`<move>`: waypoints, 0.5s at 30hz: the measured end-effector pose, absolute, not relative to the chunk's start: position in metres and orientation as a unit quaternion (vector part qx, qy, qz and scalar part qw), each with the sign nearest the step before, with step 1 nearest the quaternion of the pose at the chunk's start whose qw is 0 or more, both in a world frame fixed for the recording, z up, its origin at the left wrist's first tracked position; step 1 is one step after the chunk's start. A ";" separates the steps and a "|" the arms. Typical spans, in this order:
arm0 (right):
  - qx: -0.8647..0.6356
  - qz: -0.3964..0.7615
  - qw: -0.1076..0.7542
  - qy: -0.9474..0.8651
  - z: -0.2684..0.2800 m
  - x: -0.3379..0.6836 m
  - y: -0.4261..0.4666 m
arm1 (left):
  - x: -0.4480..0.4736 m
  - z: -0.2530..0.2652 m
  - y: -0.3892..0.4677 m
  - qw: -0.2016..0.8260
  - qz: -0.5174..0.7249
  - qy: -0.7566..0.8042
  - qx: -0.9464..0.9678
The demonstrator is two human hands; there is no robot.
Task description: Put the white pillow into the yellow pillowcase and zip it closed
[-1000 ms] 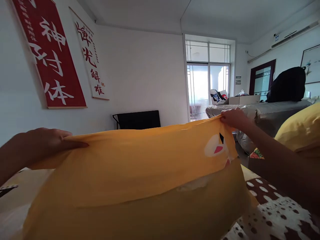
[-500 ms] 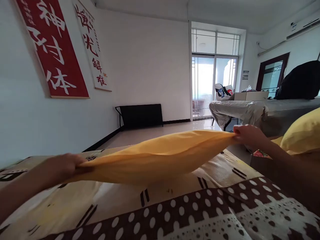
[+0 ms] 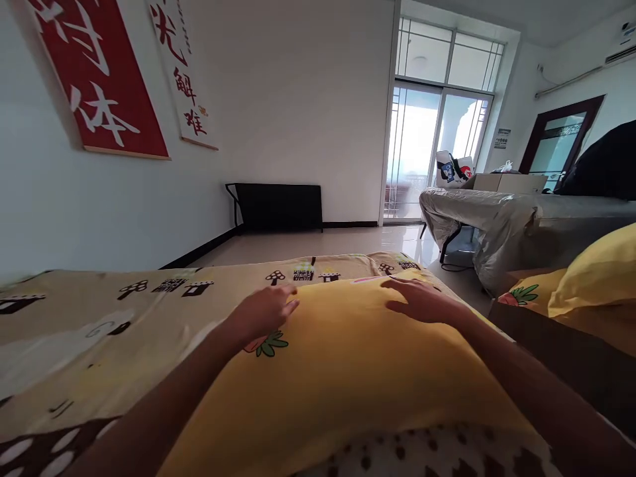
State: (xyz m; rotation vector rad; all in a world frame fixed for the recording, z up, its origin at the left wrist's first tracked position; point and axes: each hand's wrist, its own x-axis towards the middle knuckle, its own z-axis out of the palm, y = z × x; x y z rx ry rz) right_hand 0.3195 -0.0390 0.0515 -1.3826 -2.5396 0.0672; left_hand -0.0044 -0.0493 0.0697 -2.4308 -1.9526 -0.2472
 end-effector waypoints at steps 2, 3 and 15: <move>-0.440 -0.009 0.144 -0.886 0.039 0.270 -0.020 | 0.034 0.046 -0.019 0.023 -0.094 -0.622 -0.777; -0.445 -0.010 0.156 -0.882 0.028 0.253 -0.011 | 0.047 0.030 -0.008 0.024 -0.098 -0.617 -0.780; -0.657 0.027 0.216 -0.722 -0.148 0.402 -0.006 | -0.109 -0.135 -0.055 0.093 -0.181 -0.674 -0.710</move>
